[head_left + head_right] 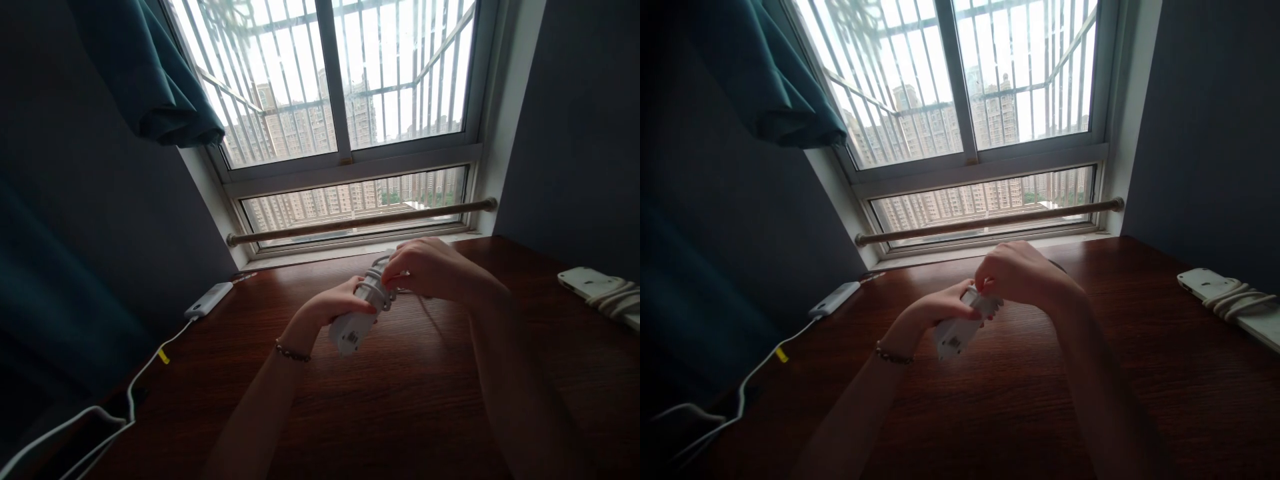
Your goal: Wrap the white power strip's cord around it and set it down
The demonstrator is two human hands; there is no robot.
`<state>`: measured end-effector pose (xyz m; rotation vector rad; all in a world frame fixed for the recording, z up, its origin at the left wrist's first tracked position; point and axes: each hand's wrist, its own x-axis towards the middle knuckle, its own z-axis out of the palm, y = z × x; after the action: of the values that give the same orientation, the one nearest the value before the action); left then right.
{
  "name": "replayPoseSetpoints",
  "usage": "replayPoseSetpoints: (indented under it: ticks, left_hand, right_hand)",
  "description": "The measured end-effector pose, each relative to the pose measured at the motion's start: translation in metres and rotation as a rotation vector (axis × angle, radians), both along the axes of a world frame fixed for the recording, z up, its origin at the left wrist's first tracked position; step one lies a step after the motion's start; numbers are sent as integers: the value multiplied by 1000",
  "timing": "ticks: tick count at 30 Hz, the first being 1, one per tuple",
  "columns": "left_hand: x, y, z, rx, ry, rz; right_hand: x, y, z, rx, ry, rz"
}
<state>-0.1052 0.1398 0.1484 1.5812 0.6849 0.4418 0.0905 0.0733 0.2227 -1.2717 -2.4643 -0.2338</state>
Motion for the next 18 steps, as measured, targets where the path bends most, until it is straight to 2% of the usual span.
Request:
replayPoseSetpoints:
  ticks: [2, 6, 9, 12, 15, 18]
  left_hand:
    - [6, -2, -4, 110, 81, -116]
    - [9, -11, -4, 346, 307, -386]
    - [4, -17, 3, 424, 446, -414]
    - [-3, -18, 9, 476, 462, -408]
    - [-8, -16, 12, 405, 387, -517]
    - [-12, -16, 14, 196, 254, -659]
  right_hand:
    - [-7, 0, -2, -79, -19, 47]
    - [-21, 10, -9, -358, 27, 231]
    - [-22, 24, -17, -495, 111, 340]
    - [-18, 41, -27, -603, 213, 409]
    - [-17, 58, -39, -695, 290, 530]
    - [-20, 69, -48, -832, 416, 796]
